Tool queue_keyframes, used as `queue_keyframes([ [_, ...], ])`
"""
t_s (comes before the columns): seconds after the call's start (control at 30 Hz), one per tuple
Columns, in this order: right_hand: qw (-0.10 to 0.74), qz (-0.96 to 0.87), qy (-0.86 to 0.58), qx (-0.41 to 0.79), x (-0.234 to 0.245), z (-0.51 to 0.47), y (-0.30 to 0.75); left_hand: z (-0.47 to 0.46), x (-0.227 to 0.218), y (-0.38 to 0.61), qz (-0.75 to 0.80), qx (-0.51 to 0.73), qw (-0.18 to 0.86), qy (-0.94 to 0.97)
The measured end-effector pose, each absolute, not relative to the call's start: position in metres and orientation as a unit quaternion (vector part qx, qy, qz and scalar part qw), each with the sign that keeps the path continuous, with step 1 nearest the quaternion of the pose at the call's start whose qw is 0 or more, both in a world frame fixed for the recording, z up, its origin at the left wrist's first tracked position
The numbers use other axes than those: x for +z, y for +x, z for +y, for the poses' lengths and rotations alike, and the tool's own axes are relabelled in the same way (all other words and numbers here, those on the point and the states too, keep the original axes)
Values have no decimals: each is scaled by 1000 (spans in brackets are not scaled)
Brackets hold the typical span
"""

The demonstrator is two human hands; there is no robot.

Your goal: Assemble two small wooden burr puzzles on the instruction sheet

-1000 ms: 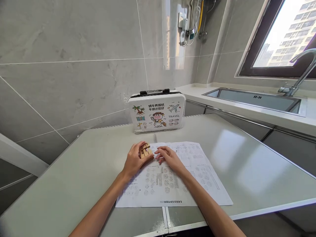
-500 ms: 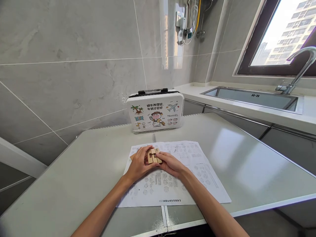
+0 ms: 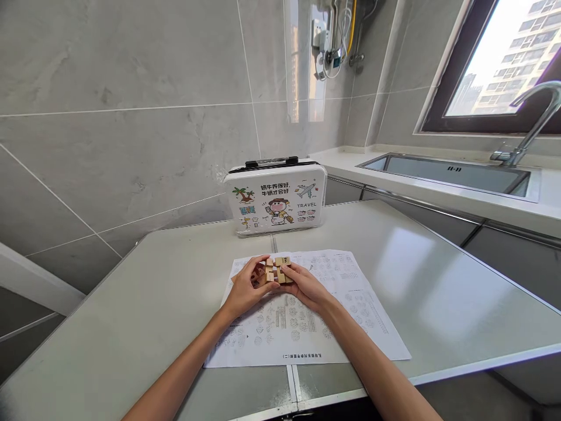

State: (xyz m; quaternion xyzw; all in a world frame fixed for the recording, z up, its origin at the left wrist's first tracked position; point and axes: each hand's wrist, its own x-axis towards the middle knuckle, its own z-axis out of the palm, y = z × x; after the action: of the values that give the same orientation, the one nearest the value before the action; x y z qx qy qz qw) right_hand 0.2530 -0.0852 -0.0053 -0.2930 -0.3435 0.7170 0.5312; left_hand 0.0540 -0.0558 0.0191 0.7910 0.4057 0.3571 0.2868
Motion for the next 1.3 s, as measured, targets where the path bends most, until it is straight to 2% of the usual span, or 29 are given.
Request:
queue_keyframes([
  [0.27,536,-365,-328,686,-5,-84,256,-51,14,55,396,413,398,717],
  [0.43,522,-425,-362,645,-3,-86,252,-47,13,56,323,449,497,669],
  [0.7,482,-492,-401,604,-14,-84,250,-61,19,63,238,410,642,602],
  [1.3,513,-414,-346,668,-5,-86,247,-65,18,70,319,452,592,586],
])
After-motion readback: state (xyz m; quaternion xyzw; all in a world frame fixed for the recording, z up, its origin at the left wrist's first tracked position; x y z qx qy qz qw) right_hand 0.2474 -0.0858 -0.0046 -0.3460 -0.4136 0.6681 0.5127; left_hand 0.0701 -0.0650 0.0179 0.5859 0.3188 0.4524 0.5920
